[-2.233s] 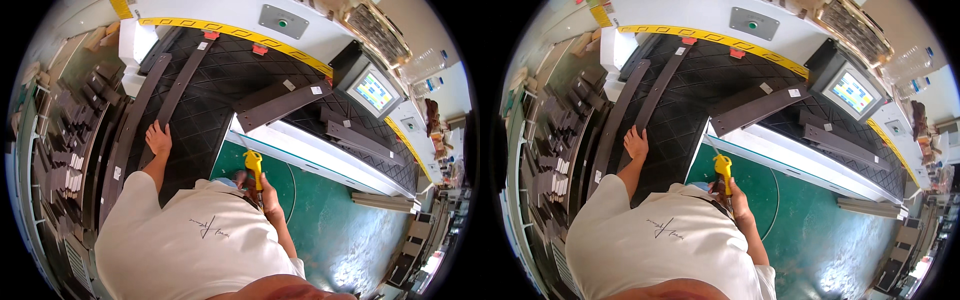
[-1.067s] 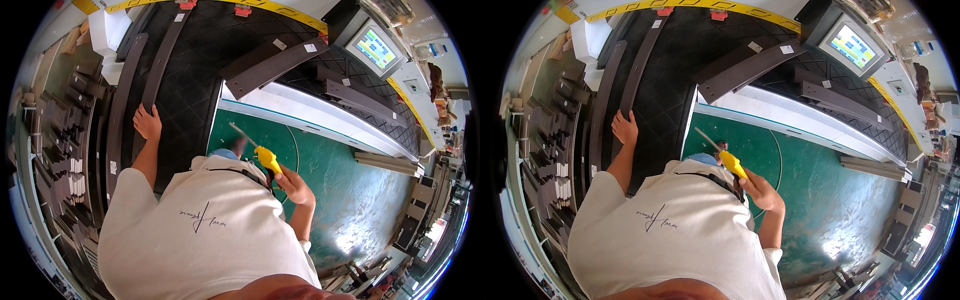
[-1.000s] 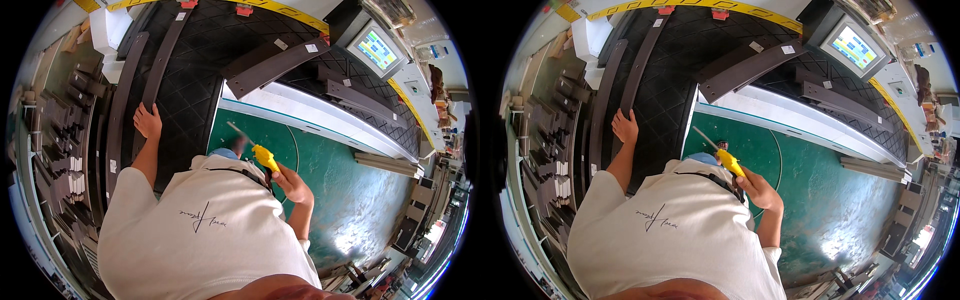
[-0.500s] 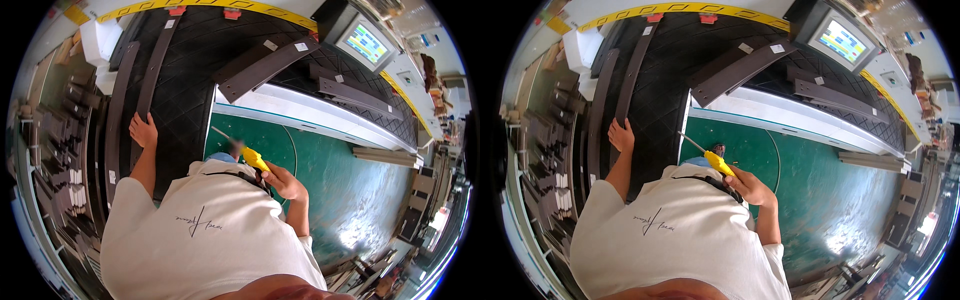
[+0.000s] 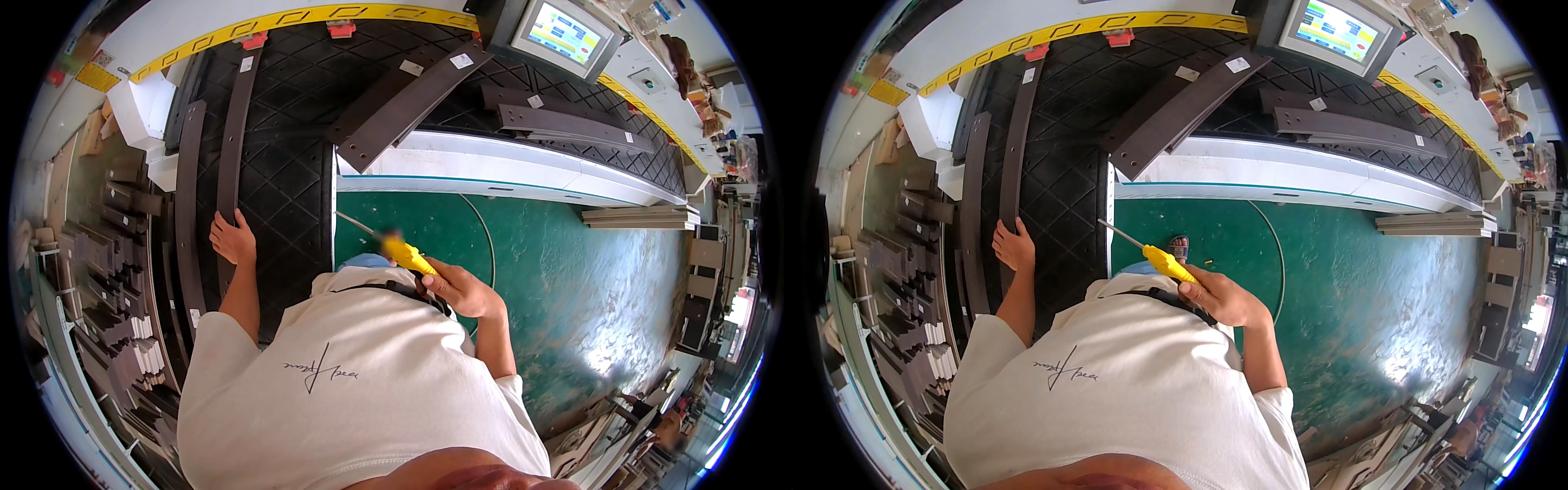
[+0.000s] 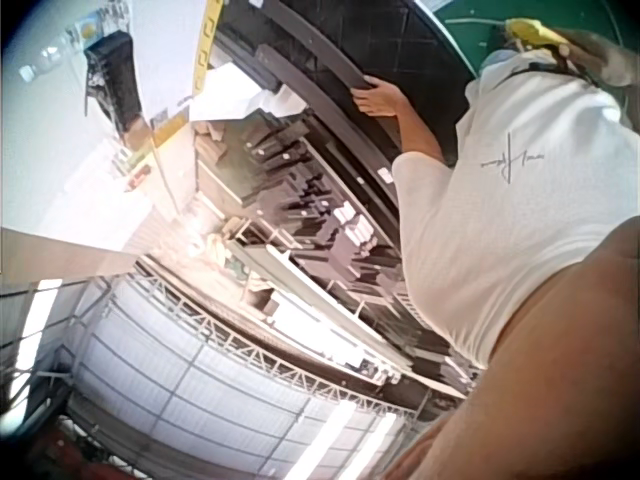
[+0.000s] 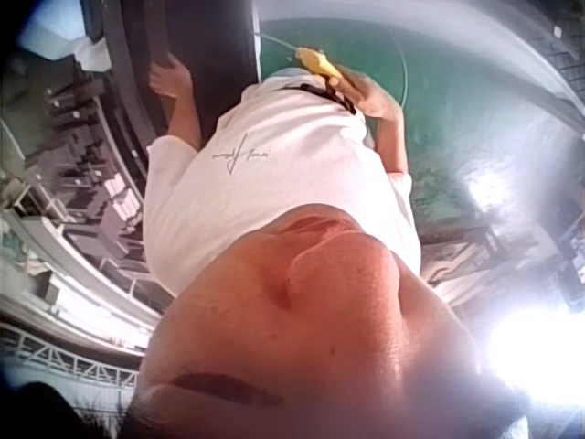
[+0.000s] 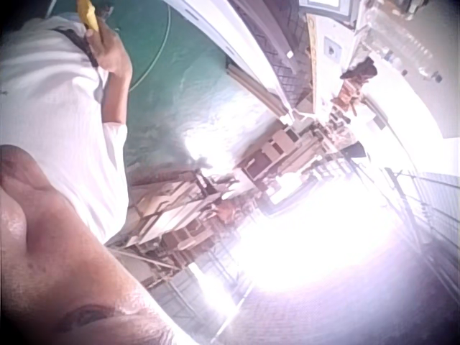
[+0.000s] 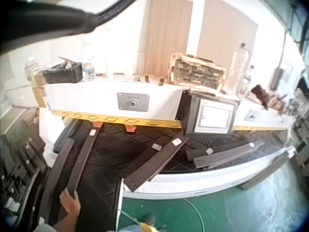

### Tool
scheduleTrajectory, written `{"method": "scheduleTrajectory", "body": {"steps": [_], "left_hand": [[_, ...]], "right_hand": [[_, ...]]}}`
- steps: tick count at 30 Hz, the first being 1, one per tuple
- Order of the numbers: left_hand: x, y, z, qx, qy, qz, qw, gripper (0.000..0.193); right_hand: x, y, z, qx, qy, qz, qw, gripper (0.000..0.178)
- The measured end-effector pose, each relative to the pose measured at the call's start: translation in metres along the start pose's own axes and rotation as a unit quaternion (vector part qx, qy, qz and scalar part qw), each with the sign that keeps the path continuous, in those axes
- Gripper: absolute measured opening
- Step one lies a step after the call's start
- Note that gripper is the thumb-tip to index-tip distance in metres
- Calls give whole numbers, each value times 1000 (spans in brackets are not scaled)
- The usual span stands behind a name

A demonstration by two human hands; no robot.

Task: The person scrapes the edges of a brown panel using a small hand tool and then uses a yellow air nozzle to blow dust off multiple panels on a machine.

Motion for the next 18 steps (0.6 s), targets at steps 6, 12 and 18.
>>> {"method": "scheduleTrajectory", "body": {"steps": [6,12,18], "left_hand": [[-3,0,3,-2,0,-6,1000,61],[-3,0,1,1,-1,5,1000,61],[-1,-1,4,-1,-16,-10,1000,61]], "right_hand": [[-2,-2,-3,-14,9,-8,1000,66],[-2,-2,-5,-8,31,-22,999,60],[1,1,2,-12,32,-12,999,51]]}}
Point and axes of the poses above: each hand's wrist, its own y-axis towards the middle knuckle, its own x-axis out of the back of the hand, z = x × y, the point moved 6 cm from there along y, towards the middle knuckle, and after that the axes turned 12 degrees about -y, right-handed, at the moved point
